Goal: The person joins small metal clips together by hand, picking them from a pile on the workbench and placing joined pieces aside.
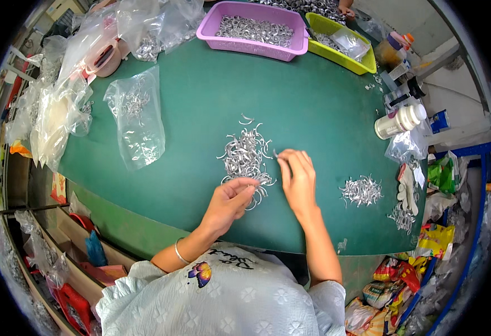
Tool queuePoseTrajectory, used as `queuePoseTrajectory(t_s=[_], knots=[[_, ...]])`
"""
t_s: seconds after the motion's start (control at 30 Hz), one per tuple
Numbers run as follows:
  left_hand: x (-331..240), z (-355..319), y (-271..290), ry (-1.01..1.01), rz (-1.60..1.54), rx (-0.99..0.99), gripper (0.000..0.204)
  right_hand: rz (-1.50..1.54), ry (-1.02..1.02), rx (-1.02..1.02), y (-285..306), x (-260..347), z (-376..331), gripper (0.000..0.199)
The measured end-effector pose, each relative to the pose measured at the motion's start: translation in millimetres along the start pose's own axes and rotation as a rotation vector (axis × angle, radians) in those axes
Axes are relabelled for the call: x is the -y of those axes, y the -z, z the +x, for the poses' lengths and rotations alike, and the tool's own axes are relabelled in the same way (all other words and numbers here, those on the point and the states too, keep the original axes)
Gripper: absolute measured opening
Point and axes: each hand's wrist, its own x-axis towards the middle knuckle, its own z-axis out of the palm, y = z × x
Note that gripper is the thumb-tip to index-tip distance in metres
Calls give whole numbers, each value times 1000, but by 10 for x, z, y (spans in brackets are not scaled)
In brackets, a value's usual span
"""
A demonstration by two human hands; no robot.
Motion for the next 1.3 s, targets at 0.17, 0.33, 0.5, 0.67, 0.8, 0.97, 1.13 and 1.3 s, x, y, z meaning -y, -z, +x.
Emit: queuePoseTrajectory(t_s=[0.17, 0.33, 0.5, 0.67, 0.8, 0.97, 1.13, 1.3], knots=[[-125, -18, -158, -309, 170, -61, 25, -89, 155, 48, 340, 482, -156, 15], [-148, -59, -221, -329, 282, -49, 15, -20, 176, -1, 493, 631, -165, 21], [-222, -137, -298, -495, 269, -8, 14, 316, -29, -48, 557, 724, -197, 19], [-272, -223, -336, -581, 285, 40, 15, 616, -226, -58, 557, 766, -309, 18], [-269, -252, -353, -545, 229, 54, 15, 731, -300, -80, 556, 808, -334, 18], [-247, -271, -346, -524, 164, 54, 14, 706, -245, -63, 558, 831, -347, 17], [-267, -314, -377, -630, 186, 72, 15, 761, -243, -58, 577, 861, -354, 14], [-307, -352, -379, -412, 49, 118, 13, 932, -340, -58, 589, 908, -367, 10]])
